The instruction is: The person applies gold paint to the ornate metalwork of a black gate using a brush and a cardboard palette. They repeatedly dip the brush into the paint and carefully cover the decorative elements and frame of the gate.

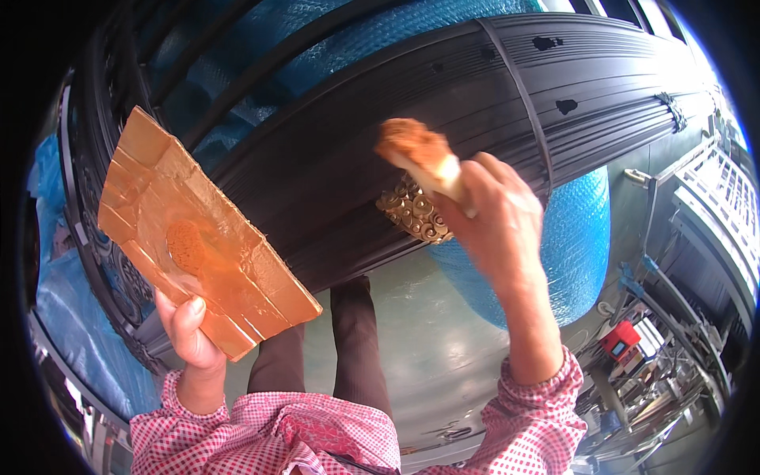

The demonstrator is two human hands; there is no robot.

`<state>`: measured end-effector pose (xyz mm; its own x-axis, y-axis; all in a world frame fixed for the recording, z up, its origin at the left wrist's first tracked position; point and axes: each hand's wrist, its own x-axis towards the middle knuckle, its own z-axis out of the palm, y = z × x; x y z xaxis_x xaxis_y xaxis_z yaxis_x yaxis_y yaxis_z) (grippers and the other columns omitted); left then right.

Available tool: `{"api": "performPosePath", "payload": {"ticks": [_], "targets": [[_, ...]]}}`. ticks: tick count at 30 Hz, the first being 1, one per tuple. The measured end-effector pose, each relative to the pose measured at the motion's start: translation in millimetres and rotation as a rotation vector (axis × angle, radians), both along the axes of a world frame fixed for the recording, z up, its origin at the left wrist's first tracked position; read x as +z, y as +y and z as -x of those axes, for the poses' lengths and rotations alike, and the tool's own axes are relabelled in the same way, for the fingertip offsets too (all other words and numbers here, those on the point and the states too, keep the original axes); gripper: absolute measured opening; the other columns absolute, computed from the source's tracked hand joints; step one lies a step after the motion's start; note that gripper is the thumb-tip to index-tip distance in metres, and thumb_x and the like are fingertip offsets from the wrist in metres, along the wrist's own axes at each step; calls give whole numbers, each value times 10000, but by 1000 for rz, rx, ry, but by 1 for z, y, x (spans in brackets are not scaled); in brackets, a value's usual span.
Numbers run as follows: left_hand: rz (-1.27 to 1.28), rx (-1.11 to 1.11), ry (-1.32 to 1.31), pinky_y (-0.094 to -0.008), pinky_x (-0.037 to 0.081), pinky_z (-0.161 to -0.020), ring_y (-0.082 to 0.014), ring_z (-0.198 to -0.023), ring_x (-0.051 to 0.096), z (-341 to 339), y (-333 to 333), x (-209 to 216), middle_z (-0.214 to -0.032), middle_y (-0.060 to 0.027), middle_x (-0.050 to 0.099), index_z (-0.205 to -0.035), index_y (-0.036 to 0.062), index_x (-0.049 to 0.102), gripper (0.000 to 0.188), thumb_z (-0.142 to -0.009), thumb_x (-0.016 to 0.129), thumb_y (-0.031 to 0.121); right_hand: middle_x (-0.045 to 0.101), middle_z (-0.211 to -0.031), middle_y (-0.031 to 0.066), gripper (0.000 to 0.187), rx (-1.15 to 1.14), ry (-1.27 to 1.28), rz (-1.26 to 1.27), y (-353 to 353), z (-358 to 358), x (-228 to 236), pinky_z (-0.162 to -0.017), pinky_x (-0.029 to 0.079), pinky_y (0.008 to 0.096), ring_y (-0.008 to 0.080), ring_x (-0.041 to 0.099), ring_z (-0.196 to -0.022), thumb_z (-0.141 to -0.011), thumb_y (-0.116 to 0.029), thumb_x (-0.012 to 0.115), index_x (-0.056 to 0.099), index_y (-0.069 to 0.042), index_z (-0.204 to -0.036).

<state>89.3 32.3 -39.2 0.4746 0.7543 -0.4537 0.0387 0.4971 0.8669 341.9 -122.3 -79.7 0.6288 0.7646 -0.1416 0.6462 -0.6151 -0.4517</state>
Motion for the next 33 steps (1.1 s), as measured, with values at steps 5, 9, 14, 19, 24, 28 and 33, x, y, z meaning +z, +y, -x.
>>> {"api": "performPosePath", "payload": {"ticks": [5,9,14,19,24,28,33], "targets": [[-15,68,-3,-370,399,-909,-231,-1075,441,14,-23,-2,-1196,-157,395,-1318,-1,217,692,-667,440,67,490,-679,75,210,166,-14,48,-6,-2,-3,-614,431,361,260,530,-668,-646,-124,687,504,-34,-692],[-4,150,19,-372,393,-916,-230,-1083,433,28,-41,-2,-1200,-156,392,-1322,4,215,697,-668,445,70,493,-671,75,223,186,37,7,-3,2,0,-611,432,357,256,531,-661,-649,-137,699,504,-36,-688],[-25,284,-19,-379,393,-915,-231,-1084,431,25,-59,2,-1205,-161,387,-1314,1,227,684,-671,448,77,494,-685,68,229,374,-18,-25,14,6,-16,-622,427,365,248,533,-666,-653,-149,706,500,-54,-689],[-17,252,-25,-384,390,-919,-238,-1092,422,39,-63,-2,-1220,-177,376,-1317,1,222,687,-671,444,76,490,-704,62,234,393,-2,-52,9,14,-11,-629,430,356,239,536,-679,-645,-157,713,505,-71,-711],[-32,264,-28,-390,383,-928,-239,-1101,414,42,-68,-2,-1222,-177,373,-1324,2,212,693,-674,443,66,512,-730,59,202,342,-102,39,14,-1,-15,-644,427,355,242,536,-690,-665,-156,694,528,-72,-744],[-19,284,-31,-391,373,-939,-240,-1108,410,48,-71,-3,-1225,-174,372,-1322,-7,210,691,-673,438,56,517,-728,55,206,499,-3,-8,25,21,-22,-652,419,353,231,542,-713,-660,-158,698,530,-63,-732],[-42,269,-53,-394,367,-944,-242,-1113,407,53,-68,-4,-1232,-174,366,-1320,-11,209,684,-678,432,59,489,-684,72,201,393,-42,-20,22,6,-21,-583,432,355,252,519,-605,-658,-138,694,535,-30,-716]]}}
